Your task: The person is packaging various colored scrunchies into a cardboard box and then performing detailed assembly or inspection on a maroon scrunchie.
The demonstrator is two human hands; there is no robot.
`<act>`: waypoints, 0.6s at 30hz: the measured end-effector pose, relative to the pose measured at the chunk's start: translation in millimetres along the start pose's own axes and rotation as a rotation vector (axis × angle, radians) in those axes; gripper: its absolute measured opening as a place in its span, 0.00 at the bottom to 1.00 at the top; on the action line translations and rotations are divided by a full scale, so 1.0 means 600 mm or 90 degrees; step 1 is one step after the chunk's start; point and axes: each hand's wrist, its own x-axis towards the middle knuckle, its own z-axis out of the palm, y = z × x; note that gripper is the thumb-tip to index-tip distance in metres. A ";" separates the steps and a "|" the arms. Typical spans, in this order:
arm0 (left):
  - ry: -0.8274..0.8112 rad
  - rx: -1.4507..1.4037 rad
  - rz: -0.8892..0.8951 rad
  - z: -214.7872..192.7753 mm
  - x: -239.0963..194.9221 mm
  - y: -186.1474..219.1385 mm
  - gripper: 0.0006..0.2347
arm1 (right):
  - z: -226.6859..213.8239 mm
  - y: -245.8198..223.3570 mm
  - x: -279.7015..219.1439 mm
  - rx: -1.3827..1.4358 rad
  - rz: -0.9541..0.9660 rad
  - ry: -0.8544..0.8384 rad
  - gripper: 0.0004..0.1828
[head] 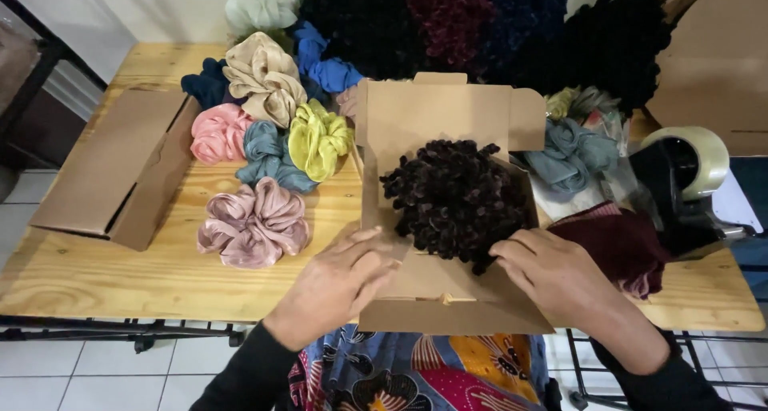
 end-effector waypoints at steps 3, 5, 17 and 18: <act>-0.160 -0.082 -0.070 -0.041 -0.001 0.020 0.26 | -0.003 -0.002 -0.001 0.055 0.090 -0.047 0.08; -0.245 -0.126 -0.106 -0.055 -0.004 0.029 0.38 | -0.004 -0.002 -0.001 0.075 0.126 -0.072 0.07; -0.222 0.088 -0.013 -0.024 -0.029 0.031 0.33 | -0.010 0.002 0.005 0.071 0.078 -0.066 0.05; -0.181 0.104 0.018 -0.022 -0.028 0.032 0.16 | -0.010 0.002 0.005 0.062 0.049 -0.041 0.05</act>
